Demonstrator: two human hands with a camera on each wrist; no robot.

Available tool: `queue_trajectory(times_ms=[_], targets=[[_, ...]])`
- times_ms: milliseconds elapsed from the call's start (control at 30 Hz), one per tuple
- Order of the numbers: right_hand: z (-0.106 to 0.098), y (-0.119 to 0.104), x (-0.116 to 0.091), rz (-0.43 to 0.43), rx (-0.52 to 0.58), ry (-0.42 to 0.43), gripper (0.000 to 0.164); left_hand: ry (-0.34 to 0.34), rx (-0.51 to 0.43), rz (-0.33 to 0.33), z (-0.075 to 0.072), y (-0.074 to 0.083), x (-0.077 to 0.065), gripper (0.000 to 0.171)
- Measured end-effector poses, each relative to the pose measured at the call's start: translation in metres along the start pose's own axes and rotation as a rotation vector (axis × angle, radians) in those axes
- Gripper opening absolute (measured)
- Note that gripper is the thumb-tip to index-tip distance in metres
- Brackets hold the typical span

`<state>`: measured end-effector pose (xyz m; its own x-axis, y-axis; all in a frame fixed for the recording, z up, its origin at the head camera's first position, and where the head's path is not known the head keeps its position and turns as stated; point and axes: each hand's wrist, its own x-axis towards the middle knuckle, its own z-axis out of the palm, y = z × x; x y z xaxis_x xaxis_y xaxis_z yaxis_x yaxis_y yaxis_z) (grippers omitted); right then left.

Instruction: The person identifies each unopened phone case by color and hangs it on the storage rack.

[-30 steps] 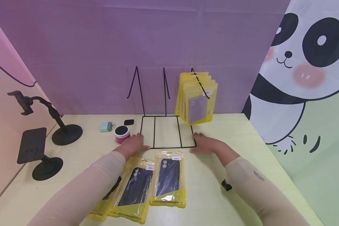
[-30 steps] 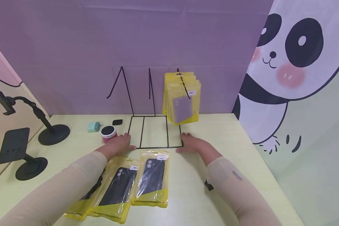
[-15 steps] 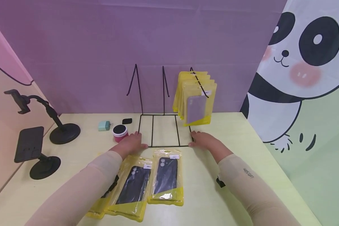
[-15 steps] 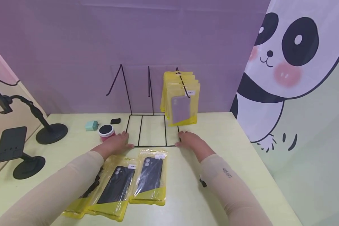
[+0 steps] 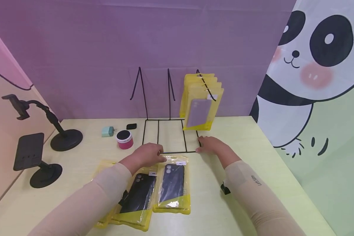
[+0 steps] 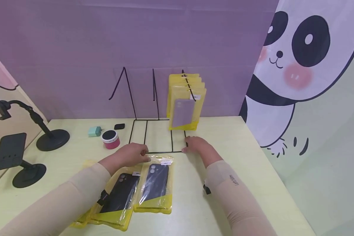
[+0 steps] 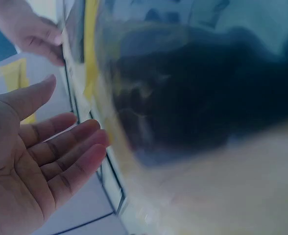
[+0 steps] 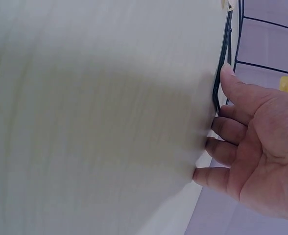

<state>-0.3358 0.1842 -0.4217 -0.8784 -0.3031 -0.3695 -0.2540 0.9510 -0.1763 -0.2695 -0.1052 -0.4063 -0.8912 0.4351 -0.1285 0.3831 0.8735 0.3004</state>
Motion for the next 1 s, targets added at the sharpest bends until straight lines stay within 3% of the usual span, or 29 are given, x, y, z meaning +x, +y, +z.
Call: queue_trajectory(times_ms=[100, 267, 467, 567, 667, 867, 1000], targets=[[-0.001, -0.001, 0.001, -0.010, 0.010, -0.001, 0.076, 0.009, -0.060, -0.027, 0.007, 0.003, 0.002, 0.036], [0.000, -0.001, 0.002, -0.016, 0.019, -0.012, 0.076, 0.026, -0.229, 0.017, 0.009, 0.003, 0.002, 0.012], [0.004, 0.002, 0.002, -0.021, -0.013, 0.007, 0.073, 0.001, -0.742, 0.063, -0.003, 0.000, -0.011, 0.011], [0.004, 0.002, 0.001, -0.015, -0.014, 0.012, 0.073, 0.048, -0.878, 0.060, -0.017, 0.001, -0.023, 0.017], [0.004, 0.002, 0.001, 0.001, 0.009, 0.007, 0.075, 0.155, -0.851, 0.052, -0.035, 0.000, -0.038, 0.019], [0.003, 0.003, 0.001, 0.013, 0.035, 0.003, 0.076, 0.434, -0.617, 0.039, -0.071, -0.010, -0.063, 0.023], [0.002, 0.004, 0.001, 0.011, 0.056, 0.008, 0.078, 0.556, -0.540, -0.008, -0.096, -0.018, -0.077, 0.029]])
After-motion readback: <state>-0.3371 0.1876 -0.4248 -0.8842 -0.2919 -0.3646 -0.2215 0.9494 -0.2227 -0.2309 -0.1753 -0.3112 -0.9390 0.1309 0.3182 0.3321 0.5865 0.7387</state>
